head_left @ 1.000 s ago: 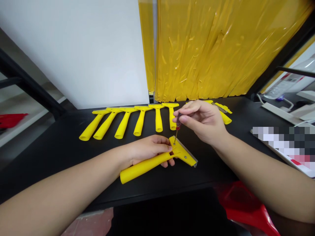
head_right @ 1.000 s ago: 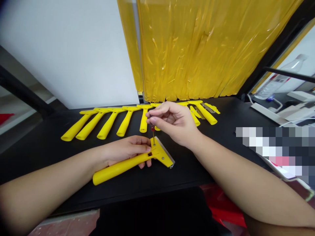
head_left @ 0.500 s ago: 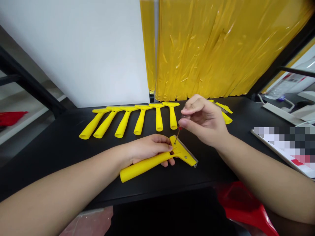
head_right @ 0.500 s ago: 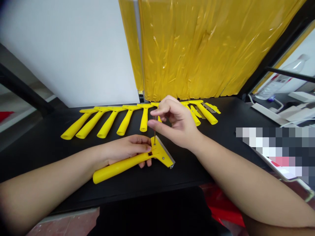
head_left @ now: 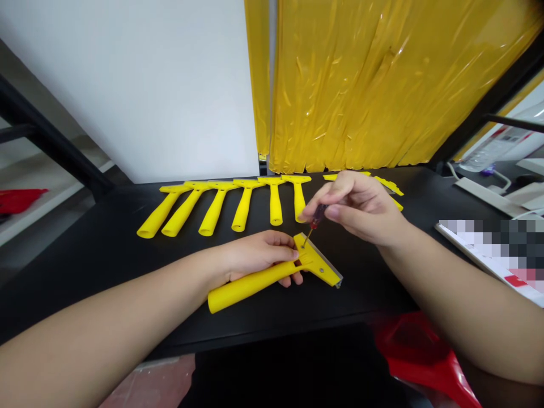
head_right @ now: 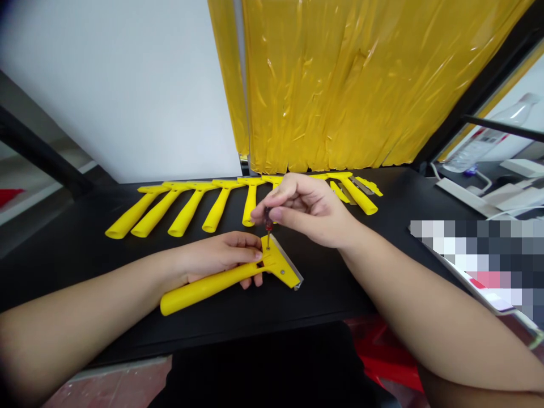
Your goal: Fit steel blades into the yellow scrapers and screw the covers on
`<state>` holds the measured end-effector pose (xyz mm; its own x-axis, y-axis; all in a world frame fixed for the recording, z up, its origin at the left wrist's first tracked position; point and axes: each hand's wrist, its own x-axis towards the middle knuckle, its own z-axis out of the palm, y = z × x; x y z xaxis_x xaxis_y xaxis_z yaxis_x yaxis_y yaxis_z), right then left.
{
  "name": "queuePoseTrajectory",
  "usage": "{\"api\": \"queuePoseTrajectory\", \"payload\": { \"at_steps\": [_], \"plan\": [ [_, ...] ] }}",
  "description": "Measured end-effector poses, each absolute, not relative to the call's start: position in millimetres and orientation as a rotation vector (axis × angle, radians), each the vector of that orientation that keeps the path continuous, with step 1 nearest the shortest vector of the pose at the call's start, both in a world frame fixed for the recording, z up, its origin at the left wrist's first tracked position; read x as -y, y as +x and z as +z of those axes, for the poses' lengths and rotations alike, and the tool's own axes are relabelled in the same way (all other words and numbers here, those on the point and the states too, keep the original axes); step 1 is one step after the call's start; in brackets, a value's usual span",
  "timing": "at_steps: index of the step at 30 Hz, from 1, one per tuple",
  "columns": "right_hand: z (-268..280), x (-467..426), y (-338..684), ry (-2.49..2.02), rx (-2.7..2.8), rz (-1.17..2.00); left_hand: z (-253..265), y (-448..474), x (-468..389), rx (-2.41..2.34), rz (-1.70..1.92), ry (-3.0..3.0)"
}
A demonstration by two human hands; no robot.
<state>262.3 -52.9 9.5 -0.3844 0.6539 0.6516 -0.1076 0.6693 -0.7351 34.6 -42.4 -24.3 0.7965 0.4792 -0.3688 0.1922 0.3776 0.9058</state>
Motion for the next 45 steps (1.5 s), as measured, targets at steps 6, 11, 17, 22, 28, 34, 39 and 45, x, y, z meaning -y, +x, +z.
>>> {"api": "queuePoseTrajectory", "payload": {
  "at_steps": [6, 11, 17, 22, 28, 34, 39, 45],
  "plan": [
    [7, 52, 260, -0.535, 1.677, 0.56, -23, 35, 43, -0.69, 0.19, 1.183],
    [8, 51, 261, -0.417, 1.806, 0.91, -23, 35, 43, -0.699, 0.174, 1.185],
    [6, 52, 255, -0.473, 1.64, 0.652, -24, 34, 41, -0.695, 0.16, 1.196],
    [10, 53, 262, -0.403, 1.759, 0.978, -22, 35, 41, -0.694, 0.167, 1.183],
    [18, 49, 277, -0.476, 1.837, 1.171, -21, 36, 42, -0.669, 0.151, 1.228],
    [9, 46, 271, -0.55, 1.818, 0.982, -22, 35, 43, -0.671, 0.158, 1.242],
    [1, 48, 261, -0.62, 1.834, 0.61, -24, 34, 42, -0.696, 0.155, 1.248],
    [18, 51, 279, -0.692, 2.104, 0.185, -21, 33, 51, -0.67, 0.291, 1.093]
  ]
}}
